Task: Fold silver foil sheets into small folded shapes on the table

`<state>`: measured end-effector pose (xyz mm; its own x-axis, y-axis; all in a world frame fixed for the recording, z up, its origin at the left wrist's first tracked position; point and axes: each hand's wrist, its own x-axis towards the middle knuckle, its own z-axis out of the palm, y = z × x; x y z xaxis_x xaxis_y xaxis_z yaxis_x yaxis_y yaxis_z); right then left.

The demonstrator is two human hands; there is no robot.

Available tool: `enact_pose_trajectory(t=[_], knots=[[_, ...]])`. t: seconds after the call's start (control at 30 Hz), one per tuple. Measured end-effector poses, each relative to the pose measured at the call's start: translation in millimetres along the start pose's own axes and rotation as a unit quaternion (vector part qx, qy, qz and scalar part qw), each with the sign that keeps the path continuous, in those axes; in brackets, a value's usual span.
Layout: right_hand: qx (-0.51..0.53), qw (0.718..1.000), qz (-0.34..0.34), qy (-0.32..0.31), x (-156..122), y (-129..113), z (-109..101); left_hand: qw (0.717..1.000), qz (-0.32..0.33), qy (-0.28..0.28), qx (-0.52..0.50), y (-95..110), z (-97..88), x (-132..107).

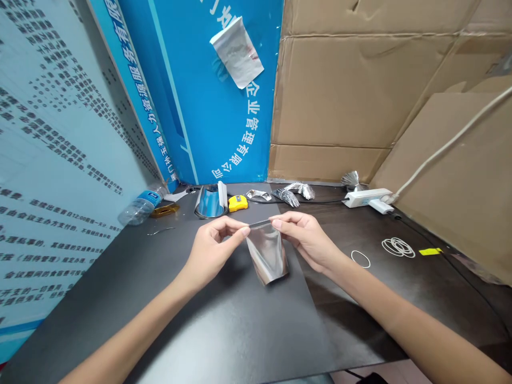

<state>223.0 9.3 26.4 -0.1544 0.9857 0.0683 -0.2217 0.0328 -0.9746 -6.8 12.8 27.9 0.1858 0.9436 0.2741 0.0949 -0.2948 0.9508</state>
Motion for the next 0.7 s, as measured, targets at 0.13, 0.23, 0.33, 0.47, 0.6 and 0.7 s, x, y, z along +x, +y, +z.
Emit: enact_pose_trajectory(t=[0.13, 0.23, 0.33, 0.47, 0.6, 0.7], knots=[[-0.008, 1.0, -0.011, 0.01, 0, -5, 1, 1.0, 0.006, -0.002, 0.012, 4, -3.8, 3], [-0.003, 1.0, -0.007, 0.02, -1, -7, 3, 1.0, -0.002, -0.007, 0.004, 4, -2.4, 4], [0.018, 0.999, 0.022, 0.027, -1, -4, 5, 1.0, -0.02, 0.0, -0.01, 1, 0.9, 3], [-0.007, 0.998, 0.056, 0.006, 3, 9, 1, 0.999, -0.043, 0.0, -0.011, -10, 2.5, 3], [-0.167, 0.986, 0.012, 0.004, 8, 22, -7, 0.996, -0.063, -0.032, 0.056, -24, -0.9, 5], [-0.3, 0.954, -0.018, -0.017, 10, 27, -10, 0.986, -0.037, -0.058, 0.151, -28, -3.6, 5]])
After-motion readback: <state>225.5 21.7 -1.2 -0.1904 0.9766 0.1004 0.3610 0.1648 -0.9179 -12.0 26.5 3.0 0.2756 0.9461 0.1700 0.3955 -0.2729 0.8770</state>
